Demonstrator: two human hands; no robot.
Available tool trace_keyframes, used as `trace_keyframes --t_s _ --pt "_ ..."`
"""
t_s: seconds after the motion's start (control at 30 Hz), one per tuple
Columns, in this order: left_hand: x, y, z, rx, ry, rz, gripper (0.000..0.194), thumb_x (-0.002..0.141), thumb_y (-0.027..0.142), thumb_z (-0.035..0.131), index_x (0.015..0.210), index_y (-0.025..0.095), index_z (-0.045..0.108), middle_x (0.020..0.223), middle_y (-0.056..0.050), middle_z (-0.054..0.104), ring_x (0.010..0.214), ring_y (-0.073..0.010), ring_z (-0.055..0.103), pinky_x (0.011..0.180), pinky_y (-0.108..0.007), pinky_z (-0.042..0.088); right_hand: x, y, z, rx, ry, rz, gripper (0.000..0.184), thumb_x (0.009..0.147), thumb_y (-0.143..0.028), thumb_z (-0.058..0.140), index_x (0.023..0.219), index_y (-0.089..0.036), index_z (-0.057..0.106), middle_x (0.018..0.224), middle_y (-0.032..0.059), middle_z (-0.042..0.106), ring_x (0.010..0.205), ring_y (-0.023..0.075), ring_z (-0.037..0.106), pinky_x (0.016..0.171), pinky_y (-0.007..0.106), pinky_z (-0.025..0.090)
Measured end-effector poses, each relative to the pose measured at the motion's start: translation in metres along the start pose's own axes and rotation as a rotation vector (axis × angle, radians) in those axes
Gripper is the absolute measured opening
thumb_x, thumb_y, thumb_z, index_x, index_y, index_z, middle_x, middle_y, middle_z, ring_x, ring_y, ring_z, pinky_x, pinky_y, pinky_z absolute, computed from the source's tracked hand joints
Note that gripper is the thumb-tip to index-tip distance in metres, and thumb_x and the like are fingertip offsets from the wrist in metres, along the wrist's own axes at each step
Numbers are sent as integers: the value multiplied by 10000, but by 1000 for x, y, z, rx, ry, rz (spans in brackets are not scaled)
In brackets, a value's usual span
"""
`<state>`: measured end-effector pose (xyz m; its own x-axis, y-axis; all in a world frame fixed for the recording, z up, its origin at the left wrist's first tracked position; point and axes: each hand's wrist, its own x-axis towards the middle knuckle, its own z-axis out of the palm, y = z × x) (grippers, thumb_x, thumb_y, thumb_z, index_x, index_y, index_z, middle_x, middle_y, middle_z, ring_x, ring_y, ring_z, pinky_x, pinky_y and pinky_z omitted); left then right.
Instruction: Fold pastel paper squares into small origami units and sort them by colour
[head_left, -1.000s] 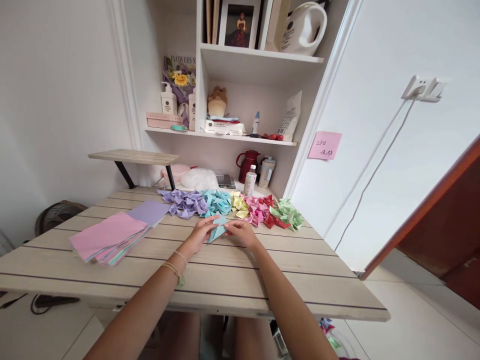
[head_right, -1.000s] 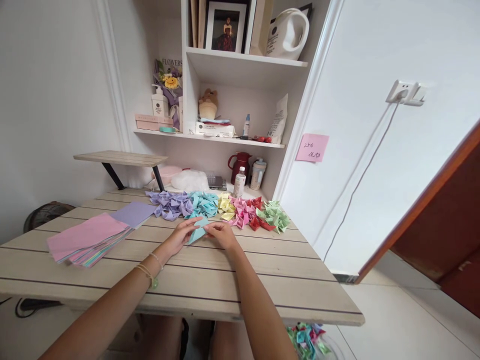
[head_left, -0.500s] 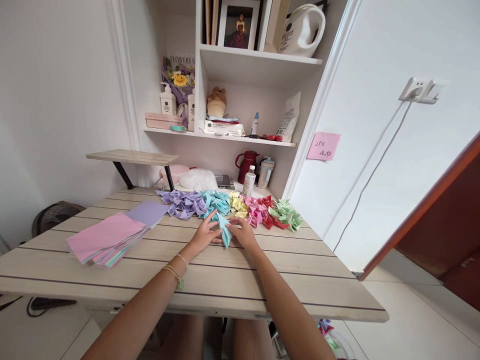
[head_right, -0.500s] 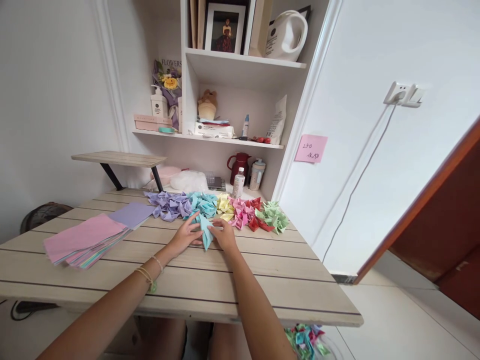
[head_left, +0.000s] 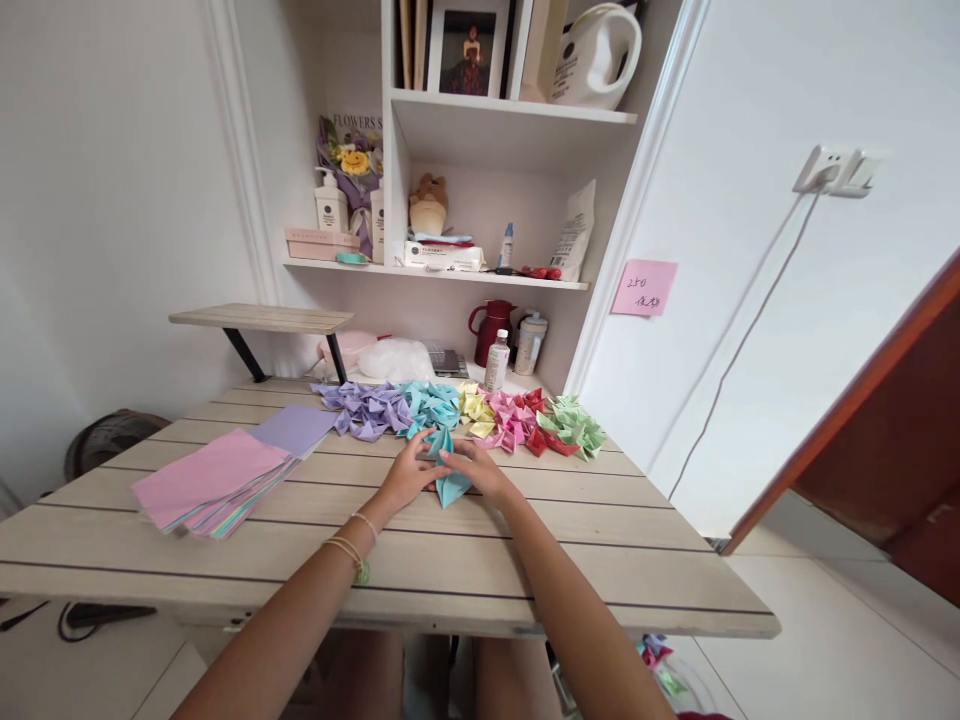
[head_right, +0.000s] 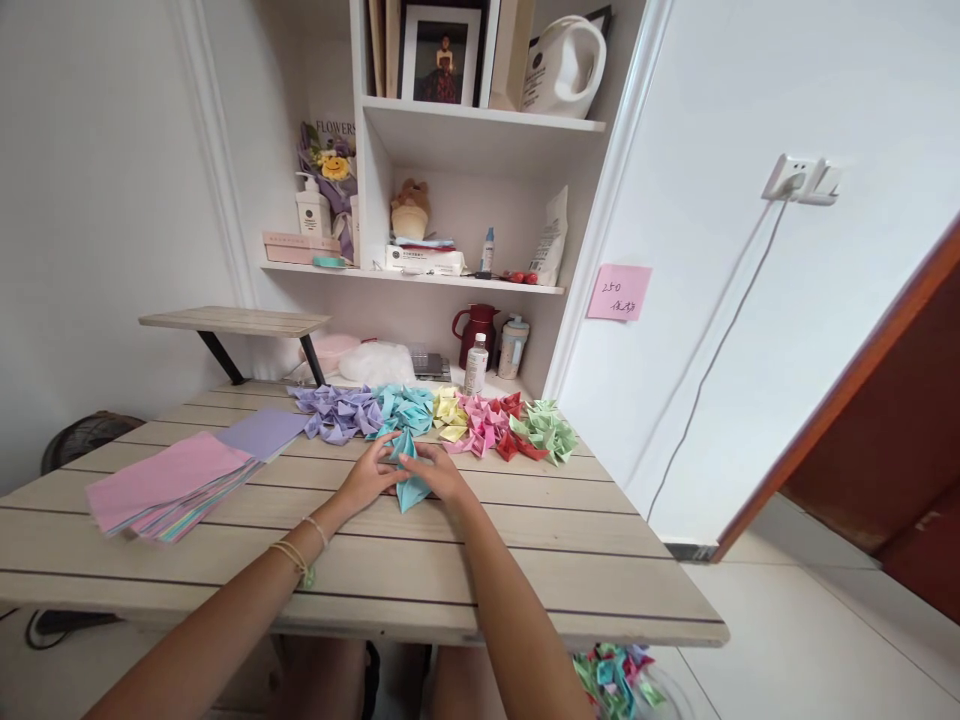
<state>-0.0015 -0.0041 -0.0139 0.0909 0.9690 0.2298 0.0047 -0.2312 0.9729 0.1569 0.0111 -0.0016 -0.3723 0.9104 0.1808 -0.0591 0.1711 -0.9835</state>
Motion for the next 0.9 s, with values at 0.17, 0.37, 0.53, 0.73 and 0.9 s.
trace_keyframes --t_s 0.17,0.37,0.53,0.73,0.9 --pt "3 -5 -1 9 24 0 588 630 324 715 1162 167 521 1089 -122 579 605 -137 630 451 -227 511 2 -1 -2 78 -67 49 460 661 -433 658 1050 -189 636 868 41 673 798 206 606 721 326 467" --pt "4 -9 -4 85 -18 39 346 663 212 644 1000 134 638 691 -30 661 539 -145 602 500 -234 493 9 8 -4 -20 -14 62 452 639 -185 577 1087 -222 625 906 -25 676 790 178 606 739 302 476" --pt "2 -3 -6 124 28 71 328 647 138 592 960 166 684 713 -32 685 564 -161 619 514 -244 493 10 13 -3 -25 112 -26 401 605 -140 562 979 -234 675 1015 -10 669 951 221 600 805 343 481" --pt "2 6 -1 -55 41 -3 325 629 127 592 939 140 689 792 -54 707 540 -138 620 515 -248 507 7 8 -10 192 165 24 296 525 -165 709 821 -155 691 845 61 700 811 229 647 731 336 511" --pt "6 4 -7 -197 75 -53 286 576 130 676 861 117 696 793 -63 714 625 -149 644 583 -240 520 3 4 -18 257 55 59 280 486 -173 773 751 -152 688 789 45 693 751 184 647 740 306 511"
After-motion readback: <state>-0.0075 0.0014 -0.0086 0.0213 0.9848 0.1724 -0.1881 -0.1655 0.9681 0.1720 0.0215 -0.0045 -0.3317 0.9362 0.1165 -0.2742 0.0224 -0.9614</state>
